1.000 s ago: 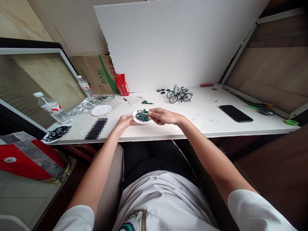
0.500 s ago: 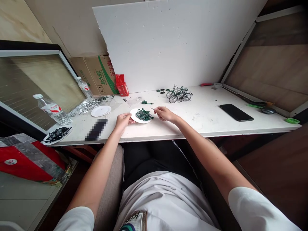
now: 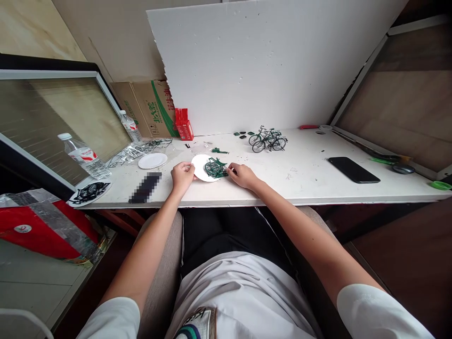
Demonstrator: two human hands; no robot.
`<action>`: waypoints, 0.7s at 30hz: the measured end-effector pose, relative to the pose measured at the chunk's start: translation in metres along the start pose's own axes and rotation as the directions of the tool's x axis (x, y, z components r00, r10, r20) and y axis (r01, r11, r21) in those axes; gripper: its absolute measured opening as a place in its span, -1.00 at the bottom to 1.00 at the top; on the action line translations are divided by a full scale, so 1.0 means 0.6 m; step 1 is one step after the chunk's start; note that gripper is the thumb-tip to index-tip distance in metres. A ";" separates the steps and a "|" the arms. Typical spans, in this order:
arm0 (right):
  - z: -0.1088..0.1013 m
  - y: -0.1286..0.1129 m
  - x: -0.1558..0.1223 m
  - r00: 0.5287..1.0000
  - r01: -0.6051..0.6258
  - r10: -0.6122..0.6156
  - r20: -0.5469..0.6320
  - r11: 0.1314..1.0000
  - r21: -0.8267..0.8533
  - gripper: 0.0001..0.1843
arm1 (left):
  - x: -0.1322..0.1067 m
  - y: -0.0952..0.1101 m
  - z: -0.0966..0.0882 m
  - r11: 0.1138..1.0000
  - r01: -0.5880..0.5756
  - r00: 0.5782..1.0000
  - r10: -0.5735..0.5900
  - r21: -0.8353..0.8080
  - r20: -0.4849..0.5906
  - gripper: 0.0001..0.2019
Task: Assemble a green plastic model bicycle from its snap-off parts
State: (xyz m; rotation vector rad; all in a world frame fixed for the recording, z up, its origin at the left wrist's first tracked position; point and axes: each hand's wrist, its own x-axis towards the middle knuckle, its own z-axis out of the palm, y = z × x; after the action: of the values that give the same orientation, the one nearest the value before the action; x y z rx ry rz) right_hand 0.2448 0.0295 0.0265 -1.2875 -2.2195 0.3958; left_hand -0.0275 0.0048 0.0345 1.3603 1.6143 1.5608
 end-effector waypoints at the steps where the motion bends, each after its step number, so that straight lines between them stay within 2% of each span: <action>1: -0.001 -0.002 -0.001 1.000 -0.003 0.003 0.003 1.000 -0.008 -0.65 | 0.000 0.000 -0.001 1.000 -0.014 1.000 0.014 0.002 -0.007 -0.82; 16: -0.002 -0.012 -0.003 0.999 -0.027 0.029 0.026 0.998 -0.060 -0.69 | -0.003 0.008 -0.002 0.993 -0.102 0.991 0.107 0.064 -0.085 -0.82; 21: -0.003 -0.018 -0.004 0.999 -0.021 0.026 0.037 0.991 -0.131 -0.68 | -0.004 0.015 -0.006 0.984 -0.150 0.983 0.159 0.091 -0.097 -0.79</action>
State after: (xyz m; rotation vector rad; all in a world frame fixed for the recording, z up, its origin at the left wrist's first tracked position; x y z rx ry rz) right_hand 0.2395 0.0221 0.0328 -1.3853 -2.2967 0.2907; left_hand -0.0271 -0.0006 0.0431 1.5030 1.6866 1.6960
